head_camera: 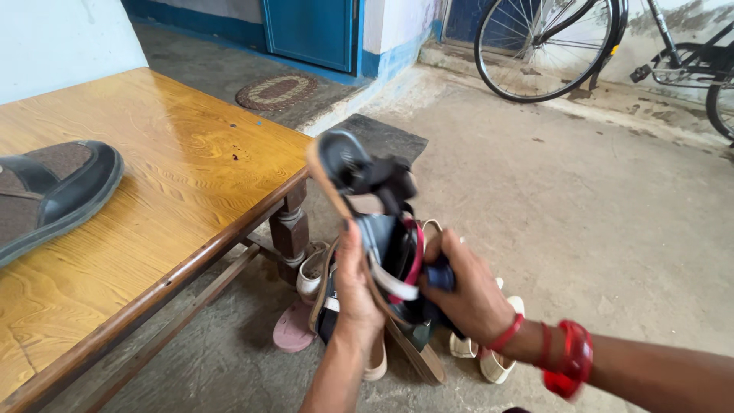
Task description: The person sits on the floor and wipes several pairs of shoes with a dark cloth. They clean a brown slip-on shoe on a wooden table, then wipe sandals and other shoes on the floor, handling them one at a time.
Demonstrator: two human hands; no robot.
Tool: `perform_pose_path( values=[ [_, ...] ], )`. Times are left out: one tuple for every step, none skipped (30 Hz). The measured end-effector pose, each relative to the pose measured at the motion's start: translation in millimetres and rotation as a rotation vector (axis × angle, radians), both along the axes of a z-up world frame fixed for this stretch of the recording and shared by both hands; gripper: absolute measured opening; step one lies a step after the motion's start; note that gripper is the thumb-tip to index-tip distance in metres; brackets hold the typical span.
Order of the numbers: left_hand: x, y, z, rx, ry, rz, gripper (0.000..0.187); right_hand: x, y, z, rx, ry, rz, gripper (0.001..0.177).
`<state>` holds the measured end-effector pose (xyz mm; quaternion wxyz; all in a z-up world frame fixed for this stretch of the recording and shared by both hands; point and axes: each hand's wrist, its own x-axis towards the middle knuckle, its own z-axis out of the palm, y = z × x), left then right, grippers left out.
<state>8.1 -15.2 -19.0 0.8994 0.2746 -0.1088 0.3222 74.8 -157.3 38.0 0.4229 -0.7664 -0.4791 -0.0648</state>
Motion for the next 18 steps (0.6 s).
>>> perform_pose_path(
  values=[
    [-1, 2, 0, -0.038, -0.008, -0.031, 0.059, -1, -2, -2, -0.034, 0.077, 0.011, 0.037],
    [0, 0, 1, -0.078, -0.016, -0.064, 0.061, 1, -4, -3, 0.004, 0.036, 0.006, 0.038],
    [0, -2, 1, -0.119, -0.025, -0.098, 0.062, 6, -3, -2, 0.042, -0.005, 0.002, 0.04],
    [1, -9, 2, -0.132, 0.04, -0.093, 0.061, 15, 1, 3, 0.084, -0.049, -0.005, 0.042],
    [2, -21, 3, -0.144, 0.105, -0.088, 0.061, 24, 5, 8, 0.11, -0.028, -0.036, 0.041],
    [2, -28, 4, -0.157, 0.171, -0.08, 0.061, 29, 9, 10, 0.137, -0.006, -0.065, 0.04],
    [0, -30, 6, -0.167, 0.162, -0.1, 0.062, 30, 11, 10, 0.164, 0.016, -0.094, 0.039],
    [-2, -32, 7, -0.18, 0.154, -0.118, 0.063, 30, 11, 9, 0.19, 0.041, -0.052, 0.038],
    [-4, -31, 9, -0.193, 0.146, -0.136, 0.064, 27, 11, 6, 0.216, 0.067, -0.01, 0.038],
    [-6, -26, 12, -0.133, 0.097, -0.09, 0.06, 21, 8, 2, 0.242, 0.089, 0.038, 0.037],
    [-8, -19, 15, -0.074, 0.048, -0.044, 0.056, 14, 2, -3, 0.191, 0.137, 0.046, 0.036],
    [-11, -12, 16, -0.016, 0.006, 0.0, 0.052, 9, -3, -7, 0.139, 0.192, 0.05, 0.035],
    [-12, -5, 17, -0.037, -0.013, -0.038, 0.056, 8, -4, -8, 0.087, 0.246, 0.053, 0.033],
    [-12, -1, 17, -0.06, -0.029, -0.08, 0.061, 8, -8, -11, 0.075, 0.254, 0.024, 0.033],
    [-12, 0, 15, -0.083, -0.044, -0.122, 0.065, 9, -10, -11, 0.063, 0.262, -0.005, 0.033],
    [-9, -2, 14, -0.118, 0.016, -0.114, 0.063, 17, -5, -6, 0.055, 0.265, -0.033, 0.033],
    [-6, -8, 13, -0.152, 0.077, -0.106, 0.061, 27, 0, 0, 0.083, 0.212, -0.039, 0.034],
    [-3, -12, 11, -0.185, 0.135, -0.097, 0.059, 35, 6, 5, 0.113, 0.158, -0.043, 0.035]
  ],
)
